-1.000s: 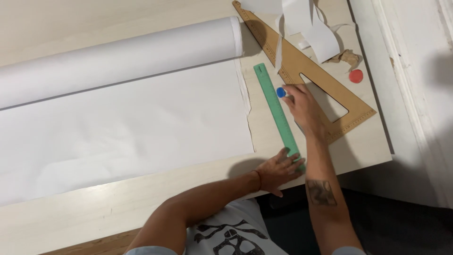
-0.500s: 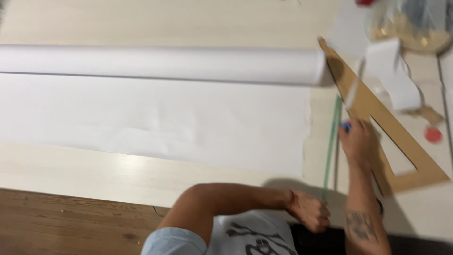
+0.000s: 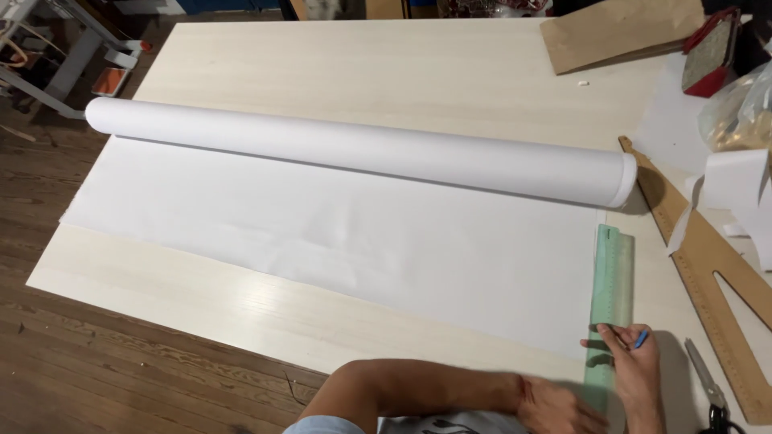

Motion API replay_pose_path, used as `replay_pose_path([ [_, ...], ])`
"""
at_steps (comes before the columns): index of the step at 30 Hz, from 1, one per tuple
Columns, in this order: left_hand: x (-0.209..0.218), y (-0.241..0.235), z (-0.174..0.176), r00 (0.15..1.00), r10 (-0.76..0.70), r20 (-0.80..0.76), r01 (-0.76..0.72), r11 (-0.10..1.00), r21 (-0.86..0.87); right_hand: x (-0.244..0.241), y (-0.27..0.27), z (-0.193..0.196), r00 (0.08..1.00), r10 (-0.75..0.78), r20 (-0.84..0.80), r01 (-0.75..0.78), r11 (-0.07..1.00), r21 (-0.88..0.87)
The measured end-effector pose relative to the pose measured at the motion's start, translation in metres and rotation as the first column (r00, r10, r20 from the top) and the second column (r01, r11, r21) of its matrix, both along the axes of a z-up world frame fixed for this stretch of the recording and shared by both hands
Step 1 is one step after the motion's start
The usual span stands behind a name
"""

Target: Marking a straight line on a roll of white material using a ruler and a marking tool

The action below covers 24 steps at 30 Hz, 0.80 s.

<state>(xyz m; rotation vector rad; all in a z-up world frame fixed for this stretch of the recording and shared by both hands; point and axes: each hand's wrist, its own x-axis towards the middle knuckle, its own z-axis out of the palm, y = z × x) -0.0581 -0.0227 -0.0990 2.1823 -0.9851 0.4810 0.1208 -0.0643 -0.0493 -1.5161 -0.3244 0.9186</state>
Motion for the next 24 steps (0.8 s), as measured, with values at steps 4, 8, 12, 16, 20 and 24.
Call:
replay_pose_path([
  [4,-0.033,0.064,0.069,0.897,0.431,0.099,-0.433,0.901,0.0,-0.024,-0.017,-0.061,0.996,0.064,0.068,-0.07,0.994,0.082],
  [8,-0.044,0.154,0.023,0.587,0.753,-0.297,-0.724,0.652,0.225,-0.073,-0.035,-0.087,0.894,0.142,0.425,-0.019,0.959,-0.282],
  [12,-0.059,0.204,0.032,0.473,0.876,0.096,-0.855,0.429,0.292,-0.122,-0.034,-0.054,0.812,0.257,0.524,0.037,0.873,-0.486],
  [16,-0.058,0.22,0.004,0.566,0.823,-0.05,-0.763,0.546,0.347,-0.143,-0.05,-0.014,0.552,0.365,0.75,0.072,0.875,-0.479],
  [20,-0.061,0.217,0.015,0.555,0.831,-0.036,-0.761,0.525,0.383,-0.139,-0.082,-0.029,0.692,0.323,0.645,0.067,0.862,-0.503],
  [24,-0.062,0.216,0.016,0.532,0.847,-0.01,-0.777,0.493,0.391,-0.139,-0.091,-0.034,0.669,0.292,0.683,0.092,0.879,-0.467],
])
